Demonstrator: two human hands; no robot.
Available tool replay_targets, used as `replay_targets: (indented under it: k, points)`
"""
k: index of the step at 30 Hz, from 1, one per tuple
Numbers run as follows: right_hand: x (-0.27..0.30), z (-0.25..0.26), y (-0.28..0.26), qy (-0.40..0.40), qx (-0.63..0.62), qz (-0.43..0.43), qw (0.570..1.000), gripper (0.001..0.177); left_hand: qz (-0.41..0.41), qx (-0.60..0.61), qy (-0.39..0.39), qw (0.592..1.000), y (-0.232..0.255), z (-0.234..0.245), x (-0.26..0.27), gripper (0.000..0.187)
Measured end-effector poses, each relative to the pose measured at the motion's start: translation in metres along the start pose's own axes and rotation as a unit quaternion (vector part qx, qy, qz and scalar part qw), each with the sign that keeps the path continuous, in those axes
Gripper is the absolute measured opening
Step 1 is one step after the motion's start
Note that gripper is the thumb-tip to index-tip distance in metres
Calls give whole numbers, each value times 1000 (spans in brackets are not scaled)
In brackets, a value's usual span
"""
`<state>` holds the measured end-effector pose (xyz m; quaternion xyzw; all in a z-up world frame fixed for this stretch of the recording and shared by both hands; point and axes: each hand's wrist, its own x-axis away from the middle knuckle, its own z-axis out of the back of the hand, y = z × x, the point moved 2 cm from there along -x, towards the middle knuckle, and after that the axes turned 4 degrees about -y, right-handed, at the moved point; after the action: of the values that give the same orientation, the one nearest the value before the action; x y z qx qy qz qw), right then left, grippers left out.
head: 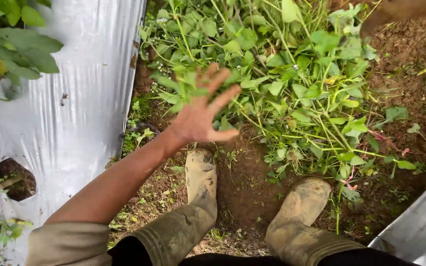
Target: The person pulls weeds by hand from around plants growing through a plastic ground cover. They then use a hoe to loosen soil and remove weeds from the path between two rows of plants, gathering the removed vegetation into a pile.
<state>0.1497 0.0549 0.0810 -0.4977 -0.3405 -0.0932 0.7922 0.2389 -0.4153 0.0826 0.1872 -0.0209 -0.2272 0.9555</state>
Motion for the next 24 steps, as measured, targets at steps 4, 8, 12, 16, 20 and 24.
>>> replay_targets:
  k: [4,8,12,16,20,24]
  points:
    - [-37,3,-1,23,-88,-12,996,39,283,108,148,941,9,15,-3,109]
    - [-13,-34,-59,71,-135,-49,987,31,628,286,125,713,18,-27,-25,111]
    - [-2,-77,-43,73,-150,-84,982,17,678,354,176,620,34,-34,-53,119]
    - [22,-75,-46,52,-135,-98,985,14,635,424,202,613,64,-27,-91,119]
    - [43,-75,-35,-28,-50,-91,994,15,556,398,218,696,77,-41,-118,111]
    - [67,-73,-48,-9,22,-93,995,16,361,375,242,819,74,-58,-148,120]
